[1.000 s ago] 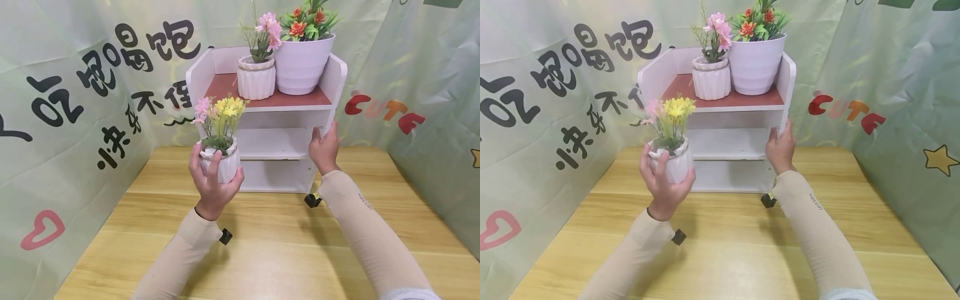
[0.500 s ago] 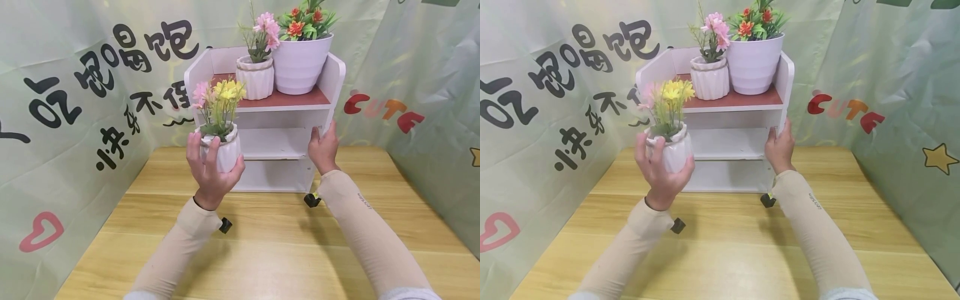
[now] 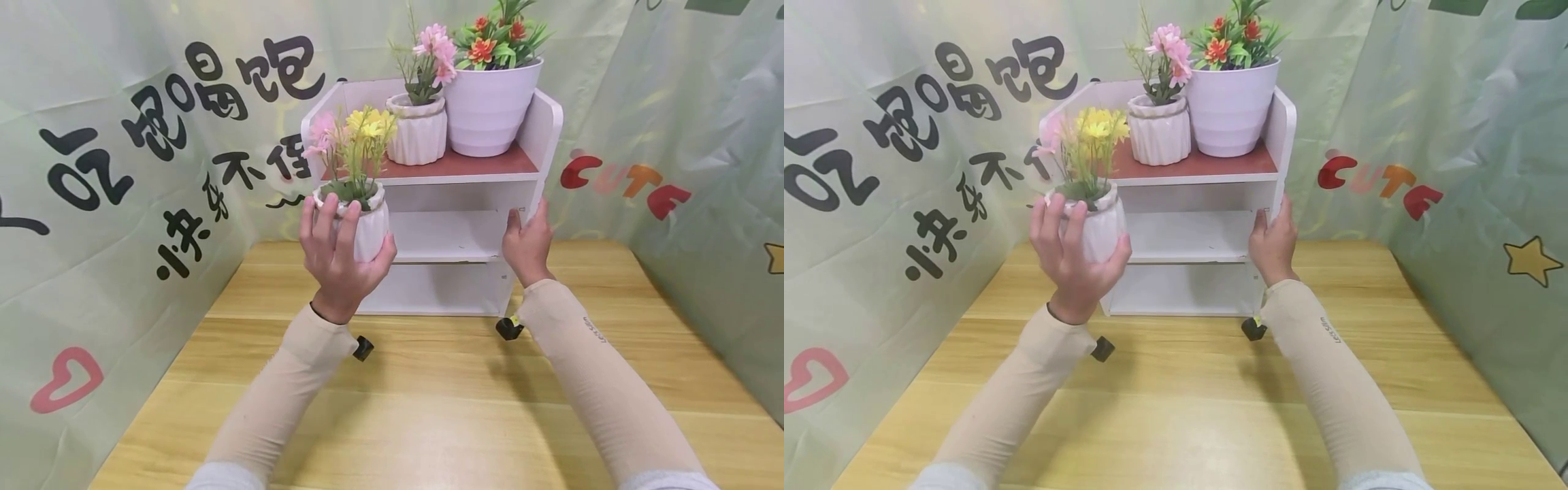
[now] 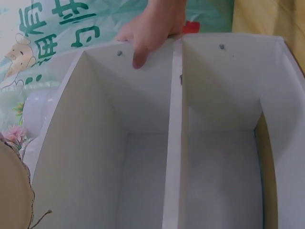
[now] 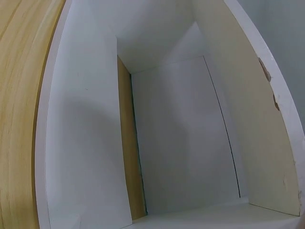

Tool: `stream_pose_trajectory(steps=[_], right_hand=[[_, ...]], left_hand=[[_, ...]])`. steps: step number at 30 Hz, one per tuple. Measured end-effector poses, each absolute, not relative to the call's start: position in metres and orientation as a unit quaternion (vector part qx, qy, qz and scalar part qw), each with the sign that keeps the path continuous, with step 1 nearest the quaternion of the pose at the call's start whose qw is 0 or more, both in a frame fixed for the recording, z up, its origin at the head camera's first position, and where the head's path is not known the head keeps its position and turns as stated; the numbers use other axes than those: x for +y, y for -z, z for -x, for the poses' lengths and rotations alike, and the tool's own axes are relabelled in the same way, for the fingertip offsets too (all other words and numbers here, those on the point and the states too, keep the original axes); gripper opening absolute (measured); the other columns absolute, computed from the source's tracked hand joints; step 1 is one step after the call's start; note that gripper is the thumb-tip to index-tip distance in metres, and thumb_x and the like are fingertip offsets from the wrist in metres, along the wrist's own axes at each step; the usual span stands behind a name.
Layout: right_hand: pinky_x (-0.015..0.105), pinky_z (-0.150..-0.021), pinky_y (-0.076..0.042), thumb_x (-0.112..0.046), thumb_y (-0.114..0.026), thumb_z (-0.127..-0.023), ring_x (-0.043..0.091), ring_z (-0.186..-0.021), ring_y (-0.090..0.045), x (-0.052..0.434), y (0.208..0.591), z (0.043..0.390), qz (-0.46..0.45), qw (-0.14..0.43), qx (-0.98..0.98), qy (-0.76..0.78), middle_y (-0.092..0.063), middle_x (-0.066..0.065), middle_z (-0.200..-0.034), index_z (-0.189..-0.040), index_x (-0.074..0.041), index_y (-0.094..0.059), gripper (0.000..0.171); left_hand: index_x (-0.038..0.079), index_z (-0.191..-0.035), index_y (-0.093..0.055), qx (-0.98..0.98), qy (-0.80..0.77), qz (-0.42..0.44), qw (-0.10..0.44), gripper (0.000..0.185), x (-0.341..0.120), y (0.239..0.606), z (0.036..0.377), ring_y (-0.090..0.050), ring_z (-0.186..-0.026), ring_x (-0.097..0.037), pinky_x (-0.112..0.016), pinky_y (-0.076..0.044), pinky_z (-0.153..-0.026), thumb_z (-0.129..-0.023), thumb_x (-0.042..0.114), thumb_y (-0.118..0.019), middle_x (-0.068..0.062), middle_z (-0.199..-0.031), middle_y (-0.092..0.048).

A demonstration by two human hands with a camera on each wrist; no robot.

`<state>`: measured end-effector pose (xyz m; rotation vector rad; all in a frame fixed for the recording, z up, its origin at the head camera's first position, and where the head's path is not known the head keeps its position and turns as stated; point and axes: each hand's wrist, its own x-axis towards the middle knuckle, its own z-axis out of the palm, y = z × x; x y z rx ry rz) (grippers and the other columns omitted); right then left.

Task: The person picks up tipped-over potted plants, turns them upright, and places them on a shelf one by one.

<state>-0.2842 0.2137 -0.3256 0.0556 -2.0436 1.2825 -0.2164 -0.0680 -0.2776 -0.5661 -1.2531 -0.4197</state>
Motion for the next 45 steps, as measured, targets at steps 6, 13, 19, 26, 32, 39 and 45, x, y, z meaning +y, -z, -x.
stream_pose_trajectory(steps=[6,13,19,26,32,39,45], right_hand=[[0.053,-0.099,-0.042,-0.019,-0.048,-0.100,0.038,-0.119,-0.054,0.213,0.325,0.283,-0.023,0.358,-0.792,-0.494,-0.054,0.024,-0.128,-0.141,-0.001,-0.034,0.047],[0.053,-0.099,-0.043,-0.017,-0.048,-0.100,0.038,-0.119,-0.054,0.212,0.322,0.283,-0.026,0.353,-0.794,-0.495,-0.054,0.023,-0.129,-0.141,0.000,-0.034,0.046],[0.053,-0.098,-0.043,-0.018,-0.048,-0.100,0.038,-0.119,-0.054,0.212,0.322,0.284,-0.024,0.355,-0.796,-0.489,-0.055,0.023,-0.128,-0.141,-0.001,-0.034,0.046],[0.052,-0.099,-0.043,-0.017,-0.048,-0.100,0.037,-0.120,-0.054,0.212,0.322,0.283,-0.031,0.360,-0.794,-0.488,-0.055,0.023,-0.129,-0.140,-0.001,-0.035,0.046],[0.050,-0.099,-0.043,-0.017,-0.049,-0.100,0.035,-0.121,-0.053,0.211,0.322,0.284,-0.030,0.360,-0.794,-0.490,-0.055,0.021,-0.129,-0.140,-0.002,-0.035,0.045],[0.050,-0.100,-0.042,-0.017,-0.048,-0.100,0.035,-0.123,-0.052,0.210,0.323,0.283,-0.024,0.349,-0.796,-0.494,-0.053,0.021,-0.131,-0.141,-0.003,-0.034,0.046],[0.051,-0.101,-0.041,-0.018,-0.048,-0.100,0.035,-0.123,-0.051,0.213,0.325,0.283,-0.020,0.348,-0.795,-0.497,-0.053,0.022,-0.131,-0.141,-0.001,-0.033,0.046]], left_hand=[[0.006,-0.120,-0.059,-0.562,0.182,0.266,0.761,0.058,-0.067,0.268,0.223,-0.047,-0.118,-0.046,-0.059,-0.038,-0.099,-0.068,0.020,-0.077,-0.017,-0.126,-0.055],[0.006,-0.121,-0.057,-0.552,0.178,0.257,0.773,0.059,-0.064,0.257,0.232,-0.046,-0.118,-0.044,-0.059,-0.037,-0.100,-0.067,0.017,-0.078,-0.017,-0.126,-0.054],[0.006,-0.122,-0.056,-0.547,0.173,0.253,0.779,0.059,-0.058,0.252,0.237,-0.046,-0.118,-0.043,-0.059,-0.036,-0.101,-0.068,0.018,-0.078,-0.017,-0.125,-0.052],[0.008,-0.123,-0.055,-0.536,0.160,0.252,0.789,0.060,-0.055,0.239,0.248,-0.045,-0.119,-0.044,-0.057,-0.037,-0.101,-0.069,0.019,-0.078,-0.016,-0.125,-0.051],[0.009,-0.123,-0.054,-0.535,0.152,0.254,0.792,0.058,-0.054,0.230,0.256,-0.044,-0.120,-0.045,-0.055,-0.037,-0.103,-0.071,0.020,-0.077,-0.016,-0.125,-0.050],[0.007,-0.122,-0.055,-0.536,0.152,0.248,0.793,0.053,-0.055,0.223,0.266,-0.045,-0.120,-0.044,-0.054,-0.035,-0.105,-0.074,0.019,-0.075,-0.017,-0.124,-0.050],[0.007,-0.122,-0.055,-0.542,0.148,0.244,0.791,0.052,-0.053,0.221,0.273,-0.046,-0.120,-0.044,-0.053,-0.034,-0.106,-0.075,0.018,-0.075,-0.017,-0.124,-0.052]])
